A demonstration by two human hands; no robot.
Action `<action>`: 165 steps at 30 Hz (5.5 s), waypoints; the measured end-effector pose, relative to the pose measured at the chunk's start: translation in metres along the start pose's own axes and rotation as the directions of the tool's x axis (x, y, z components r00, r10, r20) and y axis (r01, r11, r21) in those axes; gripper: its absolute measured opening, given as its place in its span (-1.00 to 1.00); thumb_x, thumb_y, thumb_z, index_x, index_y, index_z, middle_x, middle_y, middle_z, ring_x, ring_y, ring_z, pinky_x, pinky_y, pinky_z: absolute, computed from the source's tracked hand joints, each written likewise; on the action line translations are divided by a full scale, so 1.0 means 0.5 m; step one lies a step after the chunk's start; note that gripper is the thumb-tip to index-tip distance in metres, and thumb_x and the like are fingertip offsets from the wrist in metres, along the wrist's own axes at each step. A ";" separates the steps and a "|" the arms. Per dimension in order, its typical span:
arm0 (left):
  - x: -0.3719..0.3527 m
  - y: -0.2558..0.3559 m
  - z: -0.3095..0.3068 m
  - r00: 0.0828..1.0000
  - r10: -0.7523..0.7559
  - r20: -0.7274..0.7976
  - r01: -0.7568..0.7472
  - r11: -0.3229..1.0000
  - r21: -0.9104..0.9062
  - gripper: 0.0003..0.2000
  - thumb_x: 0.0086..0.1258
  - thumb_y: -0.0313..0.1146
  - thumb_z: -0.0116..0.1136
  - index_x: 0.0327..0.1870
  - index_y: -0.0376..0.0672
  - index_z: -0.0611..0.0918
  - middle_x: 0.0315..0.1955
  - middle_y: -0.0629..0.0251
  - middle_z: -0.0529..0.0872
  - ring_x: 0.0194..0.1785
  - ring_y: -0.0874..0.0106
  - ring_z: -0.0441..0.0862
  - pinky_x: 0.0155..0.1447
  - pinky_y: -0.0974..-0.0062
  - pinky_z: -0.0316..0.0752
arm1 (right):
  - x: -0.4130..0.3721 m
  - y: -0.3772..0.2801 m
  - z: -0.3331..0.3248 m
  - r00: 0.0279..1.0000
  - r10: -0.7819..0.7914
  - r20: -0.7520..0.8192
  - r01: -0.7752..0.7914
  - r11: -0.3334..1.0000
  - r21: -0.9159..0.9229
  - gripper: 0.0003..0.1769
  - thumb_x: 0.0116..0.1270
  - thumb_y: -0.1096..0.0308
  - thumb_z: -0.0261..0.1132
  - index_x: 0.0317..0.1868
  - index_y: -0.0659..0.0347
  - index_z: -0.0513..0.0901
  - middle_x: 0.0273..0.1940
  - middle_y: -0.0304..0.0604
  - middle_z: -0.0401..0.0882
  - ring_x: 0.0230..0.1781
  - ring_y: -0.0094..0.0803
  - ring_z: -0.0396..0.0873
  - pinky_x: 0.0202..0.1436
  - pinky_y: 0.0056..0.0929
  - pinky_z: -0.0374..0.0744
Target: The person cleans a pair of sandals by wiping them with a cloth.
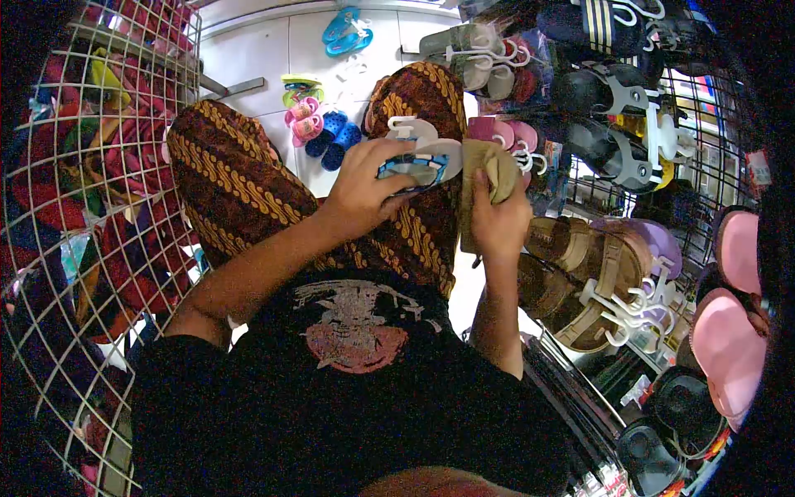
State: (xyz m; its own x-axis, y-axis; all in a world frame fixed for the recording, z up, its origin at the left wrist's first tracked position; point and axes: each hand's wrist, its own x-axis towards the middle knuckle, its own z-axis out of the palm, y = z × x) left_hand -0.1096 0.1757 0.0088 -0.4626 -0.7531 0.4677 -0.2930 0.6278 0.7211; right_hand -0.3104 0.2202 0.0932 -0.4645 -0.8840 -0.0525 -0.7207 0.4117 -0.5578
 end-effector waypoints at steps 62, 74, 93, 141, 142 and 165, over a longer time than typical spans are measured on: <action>-0.005 -0.054 -0.006 0.896 -0.444 -0.003 0.404 0.818 -0.409 -0.77 0.29 -0.38 0.31 -0.21 -0.23 0.49 -0.19 0.13 0.47 -0.03 0.22 0.45 0.15 0.39 0.31 | 0.008 -0.072 0.008 0.990 -0.132 0.057 0.138 0.984 -0.117 -0.62 0.14 0.22 0.43 -0.09 0.22 0.59 -0.22 0.10 0.68 -0.17 0.04 0.66 -0.12 -0.21 0.59; 0.010 -0.015 -0.004 0.990 -0.138 -0.015 0.137 0.990 -0.014 -0.79 0.18 -0.40 0.34 -0.22 -0.18 0.57 0.01 0.10 0.50 0.12 0.07 0.39 0.24 0.16 0.28 | -0.002 -0.012 0.048 0.974 -0.129 0.186 0.181 0.937 -0.300 -0.31 0.22 -0.06 0.33 0.19 0.28 0.42 -0.12 0.27 0.61 -0.09 0.22 0.59 0.03 0.04 0.54; 0.008 -0.035 0.002 0.997 -0.060 0.047 0.070 0.970 -0.234 -0.82 0.10 -0.34 0.43 -0.30 -0.11 0.69 -0.02 0.22 0.59 0.13 0.15 0.47 0.22 0.22 0.35 | 0.012 0.017 0.039 0.967 0.027 0.253 0.015 0.987 -0.161 -0.44 0.31 0.08 0.31 0.20 0.22 0.44 -0.06 0.22 0.62 -0.02 0.20 0.58 0.00 -0.08 0.56; 0.015 -0.036 -0.007 0.995 -0.071 0.066 0.077 0.992 -0.101 -0.73 0.19 -0.27 0.40 -0.22 -0.19 0.60 -0.01 0.08 0.51 0.11 0.08 0.45 0.22 0.20 0.36 | 0.014 -0.005 0.046 0.934 -0.081 0.348 0.062 0.996 0.065 -0.24 0.28 0.14 0.37 0.31 0.32 0.19 0.12 0.23 0.49 0.16 0.07 0.50 0.20 -0.18 0.45; 0.015 -0.033 -0.008 0.996 -0.072 0.054 0.077 0.992 -0.100 -0.73 0.18 -0.27 0.40 -0.22 -0.19 0.60 -0.01 0.08 0.51 0.11 0.08 0.45 0.22 0.21 0.35 | 0.016 -0.003 0.045 0.923 -0.072 0.378 0.048 0.996 0.073 -0.25 0.28 0.14 0.37 0.30 0.33 0.20 0.11 0.25 0.49 0.15 0.11 0.50 0.18 -0.16 0.45; 0.014 -0.047 -0.020 0.990 0.015 0.137 0.004 0.991 -0.134 -0.65 -0.06 -0.38 0.48 -0.18 -0.05 0.68 0.04 0.21 0.56 0.14 0.13 0.45 0.20 0.17 0.35 | 0.041 -0.024 0.004 0.990 -0.076 0.118 0.095 0.981 -0.170 -0.48 0.34 0.21 0.28 0.20 0.30 0.39 0.02 0.26 0.57 0.01 0.21 0.56 0.05 -0.08 0.53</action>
State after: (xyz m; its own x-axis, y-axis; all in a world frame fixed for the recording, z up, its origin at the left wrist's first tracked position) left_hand -0.0976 0.1535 0.0002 -0.5772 -0.7097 0.4039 -0.1799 0.5929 0.7849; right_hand -0.3103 0.1965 0.0971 -0.3443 -0.9327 -0.1076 -0.8389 0.3571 -0.4108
